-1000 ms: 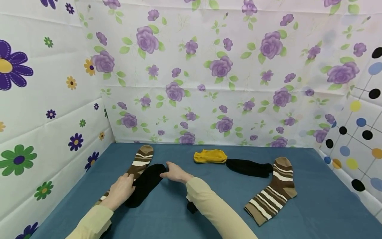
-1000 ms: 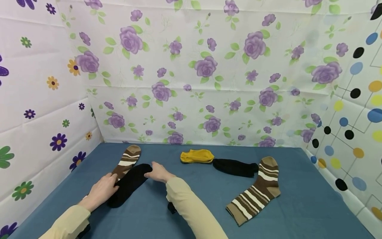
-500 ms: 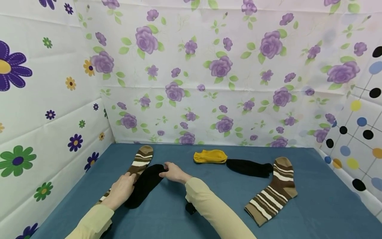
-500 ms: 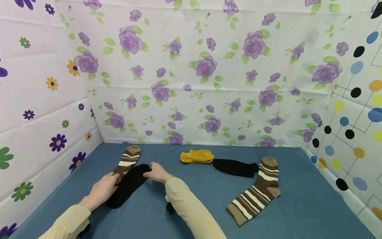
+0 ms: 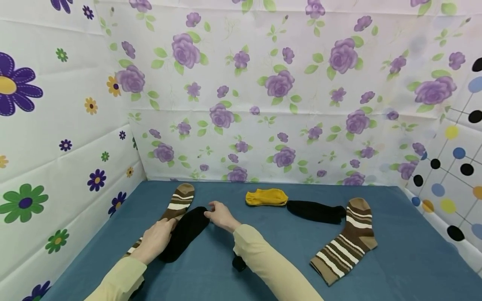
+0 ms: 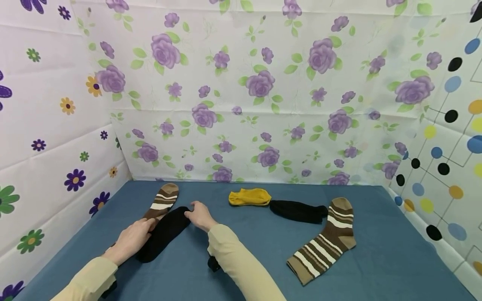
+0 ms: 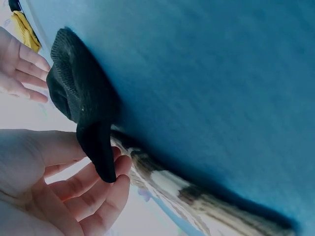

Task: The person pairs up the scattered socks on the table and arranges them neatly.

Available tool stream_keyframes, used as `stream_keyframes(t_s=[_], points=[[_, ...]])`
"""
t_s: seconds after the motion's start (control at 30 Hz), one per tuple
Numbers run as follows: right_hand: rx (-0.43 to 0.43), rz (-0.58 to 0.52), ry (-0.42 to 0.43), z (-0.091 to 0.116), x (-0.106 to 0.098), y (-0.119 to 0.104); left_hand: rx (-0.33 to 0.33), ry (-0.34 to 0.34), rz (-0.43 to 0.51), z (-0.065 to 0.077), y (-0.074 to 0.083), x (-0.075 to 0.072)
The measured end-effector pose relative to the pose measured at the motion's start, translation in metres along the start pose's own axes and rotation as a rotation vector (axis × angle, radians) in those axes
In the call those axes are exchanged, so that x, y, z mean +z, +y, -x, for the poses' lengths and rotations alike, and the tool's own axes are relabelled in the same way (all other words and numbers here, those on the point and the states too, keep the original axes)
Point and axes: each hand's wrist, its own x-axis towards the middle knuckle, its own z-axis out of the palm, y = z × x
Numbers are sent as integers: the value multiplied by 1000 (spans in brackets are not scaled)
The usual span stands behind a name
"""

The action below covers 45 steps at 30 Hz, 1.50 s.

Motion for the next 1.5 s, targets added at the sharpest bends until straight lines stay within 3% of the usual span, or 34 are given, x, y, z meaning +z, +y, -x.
stream_keyframes(t_s=[0.23, 0.8, 1.07, 1.2, 1.5], points=[[40, -95, 53, 1, 1, -4, 7, -12, 4, -4, 5, 1], [44, -110, 166, -2, -2, 1, 54, 71, 39, -13, 12, -1], [85, -101, 124, -1, -7, 0, 53, 111, 55, -16, 12, -3], [76, -99, 114, 3, -13, -4, 44, 123, 60, -17, 11, -3], [25, -82, 118, 7, -26, -10, 66, 222, 119, -22, 11, -4]])
